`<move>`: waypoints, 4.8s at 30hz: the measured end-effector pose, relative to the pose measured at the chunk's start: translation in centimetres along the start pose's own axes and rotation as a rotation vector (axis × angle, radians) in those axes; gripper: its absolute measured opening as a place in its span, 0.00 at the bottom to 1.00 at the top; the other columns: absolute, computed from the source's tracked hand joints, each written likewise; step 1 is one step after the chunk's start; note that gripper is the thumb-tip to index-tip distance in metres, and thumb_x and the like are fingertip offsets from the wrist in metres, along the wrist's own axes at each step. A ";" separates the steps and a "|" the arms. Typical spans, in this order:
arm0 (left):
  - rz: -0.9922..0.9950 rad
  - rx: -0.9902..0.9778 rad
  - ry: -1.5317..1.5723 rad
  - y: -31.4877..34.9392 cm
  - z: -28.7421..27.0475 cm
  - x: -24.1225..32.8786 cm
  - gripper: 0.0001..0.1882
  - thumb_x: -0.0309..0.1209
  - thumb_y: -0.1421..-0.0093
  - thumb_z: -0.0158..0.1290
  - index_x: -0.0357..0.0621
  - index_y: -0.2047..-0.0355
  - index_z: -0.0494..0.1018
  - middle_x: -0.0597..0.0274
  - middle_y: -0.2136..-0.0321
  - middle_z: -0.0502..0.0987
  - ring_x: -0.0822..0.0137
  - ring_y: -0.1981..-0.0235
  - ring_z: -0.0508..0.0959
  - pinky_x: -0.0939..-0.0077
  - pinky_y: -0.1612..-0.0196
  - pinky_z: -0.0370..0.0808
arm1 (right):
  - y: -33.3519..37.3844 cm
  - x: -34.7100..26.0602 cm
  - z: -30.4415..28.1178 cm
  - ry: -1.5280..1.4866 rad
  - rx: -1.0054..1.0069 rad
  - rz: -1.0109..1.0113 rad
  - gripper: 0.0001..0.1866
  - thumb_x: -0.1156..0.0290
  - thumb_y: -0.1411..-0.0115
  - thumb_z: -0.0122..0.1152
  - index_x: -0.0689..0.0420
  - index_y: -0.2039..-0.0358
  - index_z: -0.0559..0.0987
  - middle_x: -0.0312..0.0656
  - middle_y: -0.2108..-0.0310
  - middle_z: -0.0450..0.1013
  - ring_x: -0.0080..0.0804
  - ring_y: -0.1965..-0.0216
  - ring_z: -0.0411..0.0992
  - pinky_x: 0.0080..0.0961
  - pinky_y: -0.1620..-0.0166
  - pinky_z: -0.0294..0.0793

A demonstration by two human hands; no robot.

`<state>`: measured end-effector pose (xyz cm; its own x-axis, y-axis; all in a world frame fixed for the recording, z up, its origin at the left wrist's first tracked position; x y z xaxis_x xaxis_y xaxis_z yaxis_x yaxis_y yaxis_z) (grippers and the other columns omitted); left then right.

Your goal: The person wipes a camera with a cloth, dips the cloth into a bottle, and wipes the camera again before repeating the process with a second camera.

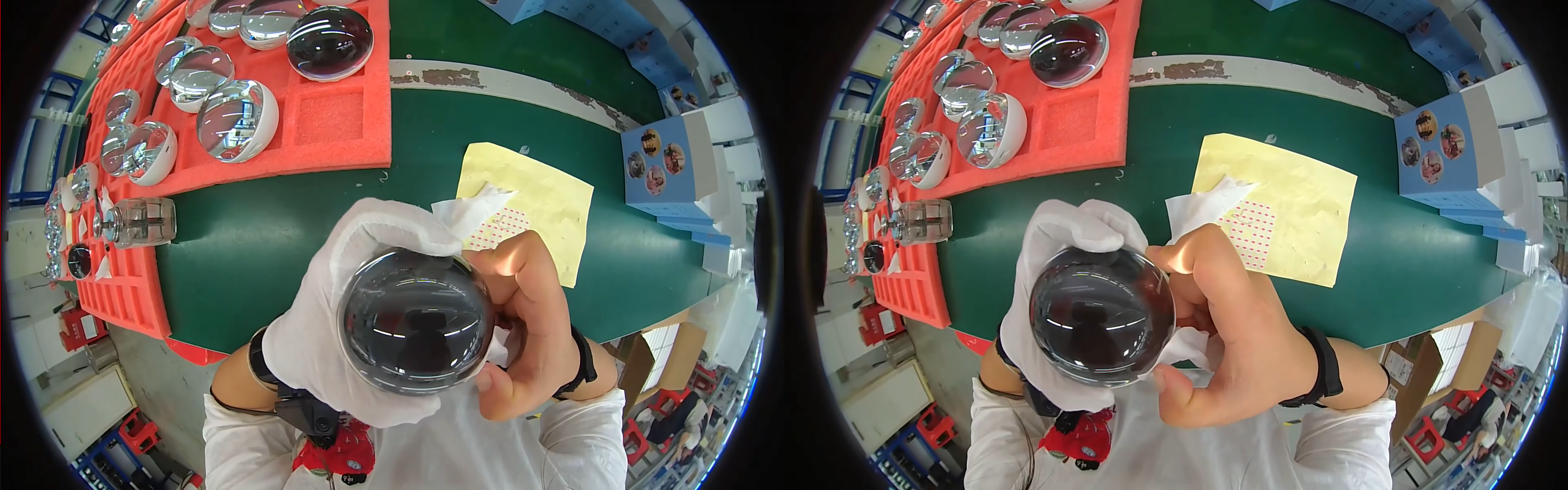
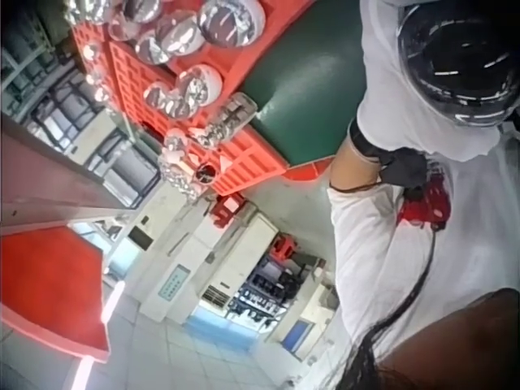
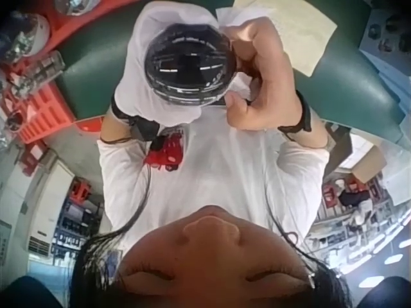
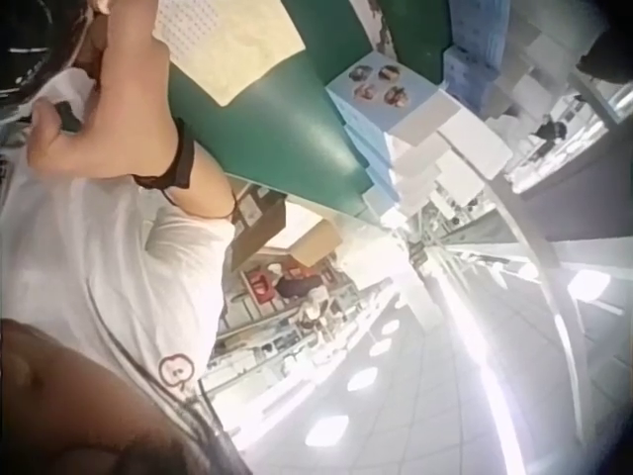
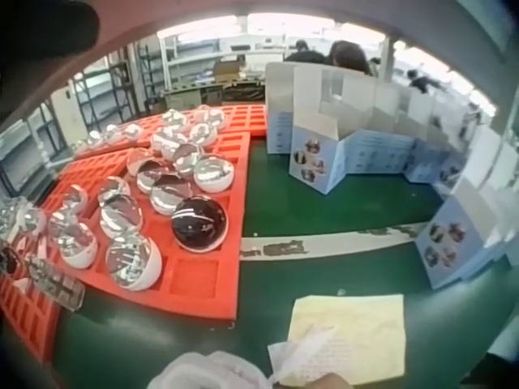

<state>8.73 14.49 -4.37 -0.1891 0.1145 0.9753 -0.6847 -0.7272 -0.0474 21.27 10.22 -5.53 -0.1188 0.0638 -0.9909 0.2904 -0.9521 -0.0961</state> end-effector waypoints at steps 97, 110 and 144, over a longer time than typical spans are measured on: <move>0.307 0.261 -0.197 -1.3 1.4 3.1 0.45 0.25 0.66 0.68 0.38 0.48 0.55 0.47 0.52 0.67 0.60 0.52 0.72 0.67 0.53 0.72 | 0.2 0.9 0.7 -0.805 0.000 0.422 0.30 0.67 0.45 0.56 0.62 0.46 0.55 0.38 0.55 0.61 0.23 0.53 0.61 0.22 0.51 0.59; 0.231 0.303 -0.612 -0.2 -1.0 0.7 0.38 0.27 0.69 0.68 0.43 0.53 0.69 0.53 0.55 0.69 0.61 0.57 0.74 0.73 0.60 0.73 | -1.1 3.3 0.1 -0.137 -0.032 0.263 0.37 0.71 0.59 0.59 0.62 0.48 0.55 0.41 0.53 0.60 0.25 0.51 0.58 0.21 0.47 0.54; 0.200 0.244 -0.769 1.3 -0.8 0.9 0.43 0.33 0.67 0.71 0.41 0.50 0.62 0.46 0.50 0.66 0.56 0.52 0.70 0.66 0.53 0.69 | -1.5 3.4 1.7 -0.142 -0.089 0.185 0.35 0.76 0.61 0.53 0.63 0.50 0.53 0.43 0.56 0.56 0.28 0.54 0.56 0.27 0.46 0.53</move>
<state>7.10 14.20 -3.78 0.3034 -0.4633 0.8327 -0.5010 -0.8209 -0.2742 18.79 11.34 -8.62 -0.1865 -0.1581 -0.9696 0.4013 -0.9131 0.0717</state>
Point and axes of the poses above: each hand's wrist, its own y-axis away from the middle knuckle, its own z-axis out of the palm, x = y × z, the point moved 7 cm from there along -y, towards the middle knuckle
